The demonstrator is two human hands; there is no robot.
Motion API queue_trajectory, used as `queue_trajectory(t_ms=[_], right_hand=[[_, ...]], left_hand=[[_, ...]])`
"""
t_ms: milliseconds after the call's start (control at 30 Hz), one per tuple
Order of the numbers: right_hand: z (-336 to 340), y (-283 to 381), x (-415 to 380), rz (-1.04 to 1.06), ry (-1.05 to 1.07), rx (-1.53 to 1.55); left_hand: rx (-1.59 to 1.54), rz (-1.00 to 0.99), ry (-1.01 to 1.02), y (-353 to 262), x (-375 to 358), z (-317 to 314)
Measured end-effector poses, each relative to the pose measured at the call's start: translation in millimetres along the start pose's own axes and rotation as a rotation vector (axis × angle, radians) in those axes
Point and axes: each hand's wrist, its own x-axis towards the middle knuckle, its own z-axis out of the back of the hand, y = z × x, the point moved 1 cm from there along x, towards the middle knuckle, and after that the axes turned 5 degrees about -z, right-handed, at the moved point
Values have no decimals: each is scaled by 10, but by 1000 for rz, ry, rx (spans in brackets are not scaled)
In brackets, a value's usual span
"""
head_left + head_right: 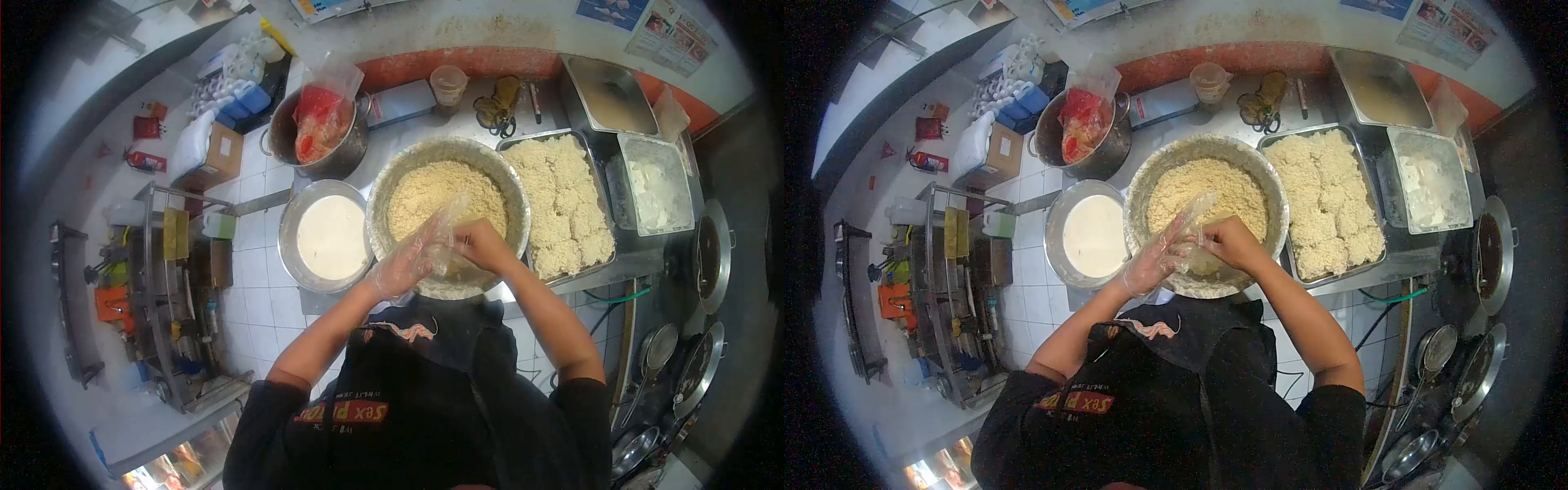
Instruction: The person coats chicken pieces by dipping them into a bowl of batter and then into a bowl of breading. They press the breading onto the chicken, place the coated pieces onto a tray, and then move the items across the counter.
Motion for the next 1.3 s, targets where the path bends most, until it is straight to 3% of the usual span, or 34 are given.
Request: queue_trajectory(t_ms=[100, 200, 333, 400, 533, 600, 667, 700, 767, 800, 833, 867, 900, 967, 1033, 1100, 1133, 1200, 1233, 1300], right_hand=[[-31, -103, 3, -4, -8, -110], [-30, 4, -23, -58, -64, -63], [-58, 4, -31, 16, -292, 5], [-42, -40, -23, 16, -363, -7], [7, -201, 22, -17, -543, -35], [88, -307, 53, 1, -650, -60], [246, -387, 84, -111, -707, -206], [285, -411, 76, -111, -705, -203], [357, -329, 83, -299, -385, 5], [384, -231, 46, -300, -381, 7], [411, -45, 5, -174, -230, 42], [407, 87, -24, -47, -79, 74], [383, 143, -34, -47, -76, 70], [299, 216, -68, -61, 185, -66], [89, -37, -64, 47, 93, -69], [21, -171, -43, -48, 84, -223], [18, -176, -43, -41, 91, -223], [15, -179, -44, 32, -136, -144], [2, -172, -35, 37, -125, -139], [0, -134, -37, 77, -328, -105]], left_hand=[[206, -76, 11, 84, -8, 37], [166, -33, 10, 56, 2, 16], [99, -16, 30, 4, 8, -2], [302, -130, 31, 68, -5, 12], [331, -78, 61, 171, -186, -41], [623, -128, 146, 205, -296, -46], [638, -169, 162, 306, -412, -21], [655, -211, 178, 358, -457, -12], [620, -199, 173, 270, -379, 30], [582, -187, 171, 198, -328, 41], [582, -186, 170, 34, -233, 43], [829, -143, 232, -179, -111, 31], [1074, -95, 292, -298, -23, 15], [1112, -72, 395, -330, 71, -25], [1157, -49, 496, -322, 122, -1], [1026, -26, 610, -316, 140, 30], [1028, -19, 603, -281, 104, 46], [905, -123, 426, -193, -9, 83], [907, -111, 419, -187, -33, 90], [984, -139, 428, -176, -76, 103]])
